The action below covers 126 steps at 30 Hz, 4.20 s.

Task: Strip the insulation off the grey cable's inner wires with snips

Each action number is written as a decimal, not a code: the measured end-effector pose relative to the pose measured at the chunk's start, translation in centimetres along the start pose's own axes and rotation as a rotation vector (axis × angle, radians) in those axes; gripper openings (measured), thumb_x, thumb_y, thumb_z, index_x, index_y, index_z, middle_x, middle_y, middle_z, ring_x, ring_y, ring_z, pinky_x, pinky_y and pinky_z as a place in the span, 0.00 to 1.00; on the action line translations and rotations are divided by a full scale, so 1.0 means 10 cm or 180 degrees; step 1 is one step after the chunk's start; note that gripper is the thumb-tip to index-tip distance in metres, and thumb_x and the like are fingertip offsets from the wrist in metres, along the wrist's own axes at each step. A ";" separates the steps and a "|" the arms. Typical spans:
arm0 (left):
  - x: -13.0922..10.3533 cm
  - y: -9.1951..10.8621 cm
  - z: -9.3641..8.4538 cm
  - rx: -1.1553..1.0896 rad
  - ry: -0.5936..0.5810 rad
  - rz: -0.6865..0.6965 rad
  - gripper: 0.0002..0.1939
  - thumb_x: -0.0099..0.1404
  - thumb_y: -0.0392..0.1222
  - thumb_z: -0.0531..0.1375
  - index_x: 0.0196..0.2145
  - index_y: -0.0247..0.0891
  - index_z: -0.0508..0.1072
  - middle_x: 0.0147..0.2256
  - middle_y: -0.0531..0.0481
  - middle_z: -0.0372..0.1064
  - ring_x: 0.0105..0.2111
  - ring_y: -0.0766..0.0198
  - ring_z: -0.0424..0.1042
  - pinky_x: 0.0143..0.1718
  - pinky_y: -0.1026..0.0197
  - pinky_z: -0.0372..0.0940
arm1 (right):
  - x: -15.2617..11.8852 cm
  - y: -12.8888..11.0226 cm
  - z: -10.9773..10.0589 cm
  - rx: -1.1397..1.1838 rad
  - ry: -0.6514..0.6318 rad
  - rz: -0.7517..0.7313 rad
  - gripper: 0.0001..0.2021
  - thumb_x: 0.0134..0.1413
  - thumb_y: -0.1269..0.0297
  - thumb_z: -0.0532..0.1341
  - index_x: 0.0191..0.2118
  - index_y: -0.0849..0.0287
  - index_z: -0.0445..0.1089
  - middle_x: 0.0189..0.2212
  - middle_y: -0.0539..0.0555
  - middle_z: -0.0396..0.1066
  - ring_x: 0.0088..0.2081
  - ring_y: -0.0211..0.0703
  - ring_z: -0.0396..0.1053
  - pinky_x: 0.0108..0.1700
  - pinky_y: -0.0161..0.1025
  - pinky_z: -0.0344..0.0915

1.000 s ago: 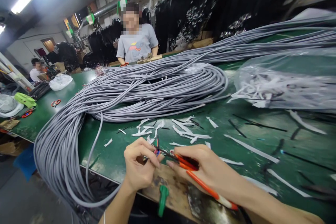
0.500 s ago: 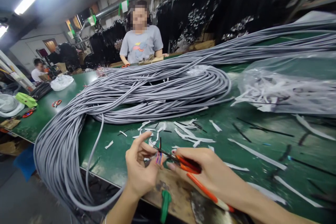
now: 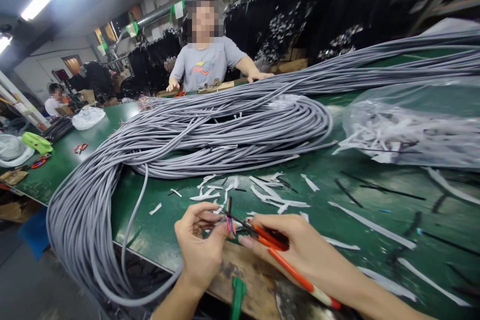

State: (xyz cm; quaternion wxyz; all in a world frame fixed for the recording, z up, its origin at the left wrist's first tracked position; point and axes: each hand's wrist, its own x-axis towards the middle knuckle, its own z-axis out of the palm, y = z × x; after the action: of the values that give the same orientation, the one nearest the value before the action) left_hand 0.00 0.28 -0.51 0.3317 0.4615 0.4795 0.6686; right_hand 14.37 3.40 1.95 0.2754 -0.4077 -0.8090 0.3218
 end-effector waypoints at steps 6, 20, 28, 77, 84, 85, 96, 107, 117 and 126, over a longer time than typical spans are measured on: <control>-0.02 0.00 0.01 -0.0066 0.0070 0.0079 0.12 0.51 0.34 0.66 0.34 0.37 0.69 0.23 0.54 0.72 0.20 0.67 0.72 0.24 0.69 0.67 | 0.02 0.01 0.00 0.0149 -0.0093 0.0135 0.26 0.49 0.41 0.51 0.16 0.56 0.46 0.16 0.45 0.44 0.20 0.34 0.45 0.20 0.32 0.46; -0.01 -0.01 -0.02 0.0214 -0.0090 0.0219 0.09 0.53 0.37 0.65 0.32 0.36 0.70 0.22 0.53 0.70 0.21 0.67 0.70 0.24 0.68 0.65 | 0.00 0.06 0.02 -0.0067 -0.0056 -0.0056 0.26 0.54 0.42 0.48 0.17 0.56 0.46 0.16 0.44 0.43 0.19 0.33 0.45 0.20 0.32 0.46; 0.03 -0.01 -0.03 -0.0185 -0.0352 -0.0077 0.17 0.53 0.36 0.65 0.42 0.38 0.70 0.24 0.56 0.67 0.22 0.70 0.69 0.24 0.70 0.63 | -0.04 0.12 0.03 -0.0676 0.0423 -0.0679 0.22 0.60 0.51 0.49 0.19 0.56 0.48 0.15 0.43 0.48 0.17 0.32 0.49 0.19 0.30 0.49; 0.01 0.05 -0.06 0.0771 -0.0624 0.0189 0.20 0.56 0.31 0.59 0.47 0.38 0.67 0.24 0.55 0.67 0.23 0.69 0.68 0.25 0.69 0.62 | -0.04 0.16 0.03 -0.0779 0.0257 -0.0661 0.23 0.61 0.48 0.46 0.19 0.56 0.47 0.14 0.44 0.51 0.16 0.33 0.51 0.19 0.30 0.50; 0.02 0.04 -0.07 0.0749 -0.0705 0.0284 0.19 0.55 0.30 0.58 0.45 0.37 0.68 0.25 0.55 0.65 0.23 0.69 0.67 0.25 0.69 0.62 | -0.07 0.12 0.01 -0.0662 0.0197 -0.0545 0.24 0.60 0.46 0.46 0.19 0.56 0.48 0.14 0.45 0.52 0.16 0.34 0.51 0.19 0.31 0.50; 0.02 0.04 -0.07 0.0730 -0.0668 0.0400 0.18 0.55 0.30 0.58 0.45 0.37 0.67 0.24 0.55 0.65 0.23 0.69 0.67 0.25 0.69 0.62 | -0.07 0.12 0.01 -0.0652 0.0190 -0.0536 0.24 0.60 0.46 0.46 0.19 0.56 0.48 0.14 0.45 0.53 0.17 0.34 0.51 0.19 0.32 0.50; -0.02 -0.04 -0.08 0.0743 -0.0424 0.1012 0.14 0.55 0.27 0.59 0.36 0.41 0.63 0.26 0.57 0.64 0.25 0.71 0.67 0.27 0.72 0.62 | -0.09 0.16 0.03 -0.0656 0.0056 -0.0460 0.22 0.60 0.48 0.48 0.20 0.56 0.48 0.16 0.45 0.53 0.18 0.35 0.52 0.21 0.32 0.50; 0.02 -0.02 -0.08 0.1187 -0.0323 0.1716 0.07 0.56 0.28 0.57 0.32 0.38 0.67 0.24 0.53 0.69 0.23 0.68 0.69 0.25 0.68 0.65 | 0.01 0.12 0.04 0.0049 -0.0390 -0.0061 0.25 0.54 0.41 0.45 0.18 0.56 0.46 0.16 0.43 0.44 0.20 0.34 0.45 0.21 0.32 0.45; 0.10 0.05 -0.11 0.0611 -0.0755 -0.0231 0.05 0.53 0.38 0.64 0.28 0.33 0.75 0.21 0.49 0.71 0.19 0.68 0.68 0.18 0.69 0.62 | -0.01 0.14 -0.02 -0.0282 0.0457 -0.0168 0.23 0.55 0.44 0.49 0.19 0.56 0.49 0.14 0.44 0.50 0.18 0.34 0.50 0.20 0.32 0.49; 0.11 0.04 -0.13 0.1032 -0.0285 0.1039 0.04 0.53 0.32 0.62 0.22 0.35 0.74 0.19 0.51 0.69 0.20 0.66 0.66 0.20 0.66 0.61 | -0.03 0.13 -0.02 -0.0410 0.0577 -0.0501 0.19 0.56 0.48 0.53 0.23 0.56 0.58 0.17 0.48 0.60 0.19 0.37 0.56 0.21 0.33 0.57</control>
State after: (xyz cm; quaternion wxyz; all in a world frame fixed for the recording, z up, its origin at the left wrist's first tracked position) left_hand -1.64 0.70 0.10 0.1616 0.6094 0.4845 0.6065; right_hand 15.31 3.84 1.06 0.3450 -0.3872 -0.8292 0.2085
